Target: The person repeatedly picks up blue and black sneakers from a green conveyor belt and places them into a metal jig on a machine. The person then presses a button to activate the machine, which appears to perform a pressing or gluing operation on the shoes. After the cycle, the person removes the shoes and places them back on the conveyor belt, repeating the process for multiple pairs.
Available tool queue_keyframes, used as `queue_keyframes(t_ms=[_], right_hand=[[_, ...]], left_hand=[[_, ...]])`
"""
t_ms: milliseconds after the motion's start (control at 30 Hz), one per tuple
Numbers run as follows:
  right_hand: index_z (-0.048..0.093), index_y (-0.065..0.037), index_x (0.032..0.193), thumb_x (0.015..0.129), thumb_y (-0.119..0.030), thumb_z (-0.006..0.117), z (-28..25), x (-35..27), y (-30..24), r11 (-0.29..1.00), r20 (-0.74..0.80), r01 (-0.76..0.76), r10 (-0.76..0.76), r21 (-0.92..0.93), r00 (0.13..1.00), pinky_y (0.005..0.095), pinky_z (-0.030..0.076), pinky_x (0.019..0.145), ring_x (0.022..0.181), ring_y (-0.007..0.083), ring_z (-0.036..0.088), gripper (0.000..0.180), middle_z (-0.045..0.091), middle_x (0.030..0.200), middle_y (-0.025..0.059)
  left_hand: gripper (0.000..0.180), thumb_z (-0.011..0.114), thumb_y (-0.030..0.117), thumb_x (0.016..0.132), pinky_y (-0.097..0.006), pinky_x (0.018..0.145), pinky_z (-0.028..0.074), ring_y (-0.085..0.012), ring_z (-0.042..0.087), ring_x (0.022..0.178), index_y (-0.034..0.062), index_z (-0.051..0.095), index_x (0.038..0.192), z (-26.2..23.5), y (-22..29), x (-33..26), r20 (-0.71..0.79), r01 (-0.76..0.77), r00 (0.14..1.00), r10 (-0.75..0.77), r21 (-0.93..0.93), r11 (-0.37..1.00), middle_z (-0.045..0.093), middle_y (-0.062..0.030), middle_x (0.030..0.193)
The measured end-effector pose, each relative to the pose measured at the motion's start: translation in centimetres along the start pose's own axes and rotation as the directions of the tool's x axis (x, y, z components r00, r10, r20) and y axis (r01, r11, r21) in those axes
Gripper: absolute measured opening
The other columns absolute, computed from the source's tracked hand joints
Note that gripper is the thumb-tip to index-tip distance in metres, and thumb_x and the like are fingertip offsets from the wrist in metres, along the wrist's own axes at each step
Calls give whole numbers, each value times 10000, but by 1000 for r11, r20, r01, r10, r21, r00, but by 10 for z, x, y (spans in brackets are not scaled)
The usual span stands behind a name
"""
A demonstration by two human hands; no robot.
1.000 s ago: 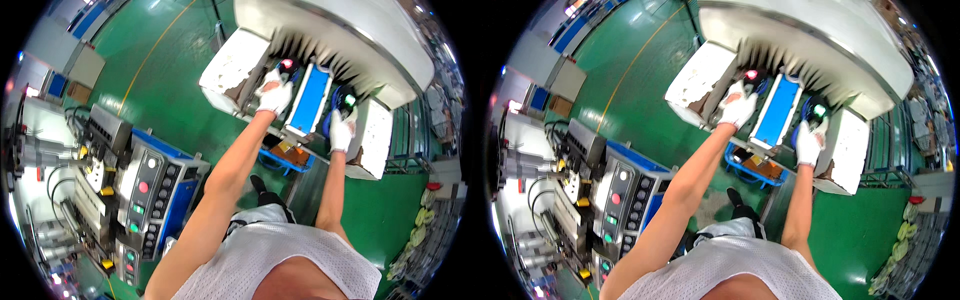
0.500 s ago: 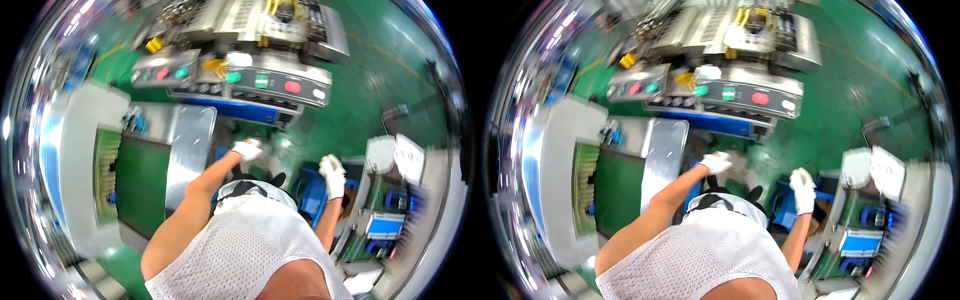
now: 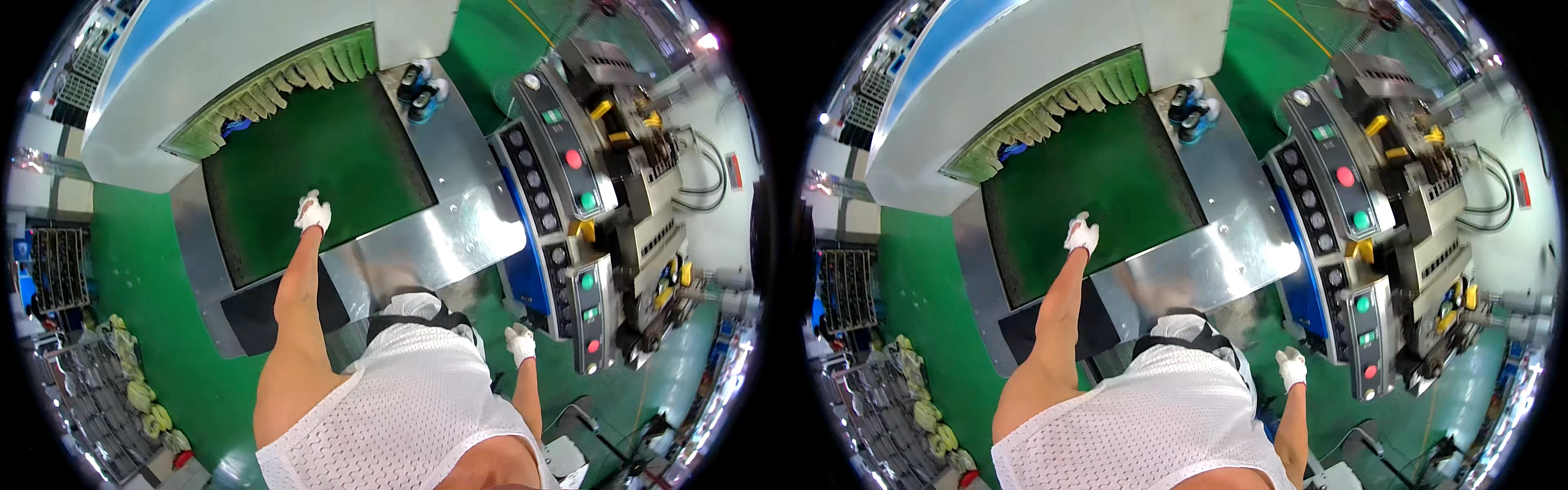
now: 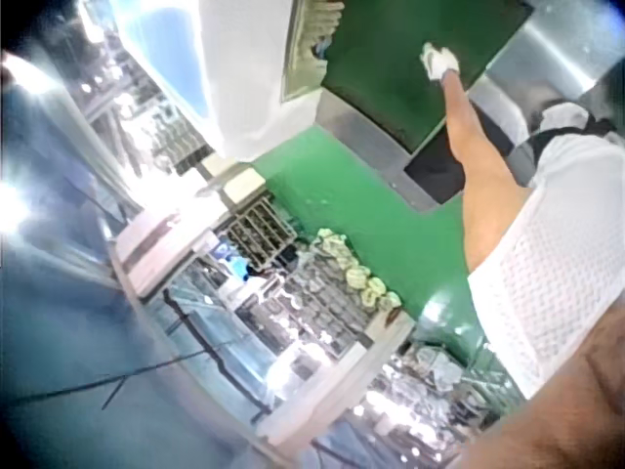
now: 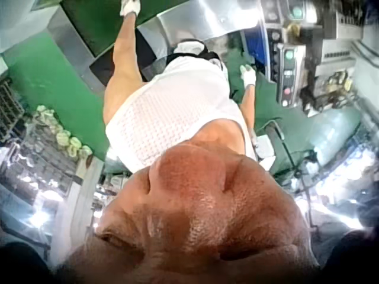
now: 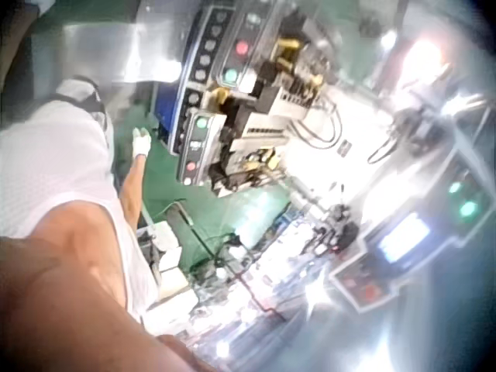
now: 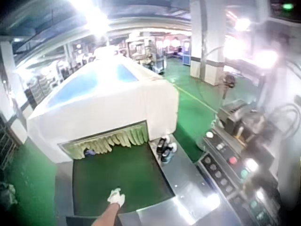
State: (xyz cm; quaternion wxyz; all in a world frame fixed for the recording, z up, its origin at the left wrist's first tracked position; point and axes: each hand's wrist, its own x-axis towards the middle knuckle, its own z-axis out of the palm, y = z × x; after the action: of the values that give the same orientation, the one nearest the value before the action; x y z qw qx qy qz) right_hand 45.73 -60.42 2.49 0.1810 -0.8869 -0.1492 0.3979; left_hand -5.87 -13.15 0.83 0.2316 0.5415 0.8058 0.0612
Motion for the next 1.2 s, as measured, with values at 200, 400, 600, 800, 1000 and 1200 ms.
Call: queue_keyframes(t_ms=[200, 400, 600, 800, 1000, 1200], right_hand=[[609, 4, 1358, 869, -279, 735, -5, -9, -94, 956, 19, 9, -4, -292, 1000, 322, 575, 688, 870, 179, 691, 579, 711, 1151, 127], [602, -12, 1369, 876, -231, 722, 11, -37, -193, 950, 115, -226, 255, -215, 960, 330, 592, 707, 842, 166, 682, 552, 703, 1152, 124], [612, 8, 1318, 911, -201, 705, 12, -31, -196, 922, 45, -316, 333, -223, 942, 344, 592, 707, 870, 174, 691, 466, 698, 1074, 85], [719, -30, 1068, 898, -195, 698, -4, -36, -151, 945, 15, -228, 238, -233, 971, 314, 526, 624, 766, 133, 649, 237, 678, 823, 42], [628, -39, 1327, 933, -246, 683, 20, -18, -193, 850, 217, -99, 242, -517, 946, 396, 566, 853, 998, 257, 707, 449, 714, 1148, 143], [588, -98, 1376, 926, -430, 645, 79, 24, -270, 656, 394, 399, -166, -640, 904, 430, 436, 1084, 1285, 352, 562, 562, 616, 1378, 159]], left_hand=[[567, 644, 212, 915, -711, 987, 379, -363, 401, 1397, 274, 465, 1450, 1, -35, 93, -107, 92, 990, -90, 18, 996, 380, -93, 1560], [570, 592, 259, 959, -631, 956, 461, -410, 508, 1301, 198, 407, 1495, -79, -53, 265, -411, -17, 912, 16, 2, 1000, 372, -180, 1570], [465, 582, 469, 888, -491, 856, 533, -365, 685, 1035, 76, 726, 1090, -156, -123, 451, -402, 183, 916, 2, 423, 887, 712, -222, 1123], [494, 506, 452, 955, -484, 996, 484, -422, 616, 1185, 93, 677, 1248, -137, -180, 475, -319, 110, 948, -7, 306, 946, 643, -219, 1313], [453, 507, 418, 1021, -509, 1022, 448, -437, 553, 1238, 48, 639, 1248, -128, -150, 371, -602, -19, 792, 101, 141, 990, 614, -276, 1237], [280, 663, 219, 950, -510, 894, 495, -410, 618, 1041, 94, 640, 1199, -91, -55, 165, -461, -262, 868, 185, -110, 959, 592, -209, 1131]])
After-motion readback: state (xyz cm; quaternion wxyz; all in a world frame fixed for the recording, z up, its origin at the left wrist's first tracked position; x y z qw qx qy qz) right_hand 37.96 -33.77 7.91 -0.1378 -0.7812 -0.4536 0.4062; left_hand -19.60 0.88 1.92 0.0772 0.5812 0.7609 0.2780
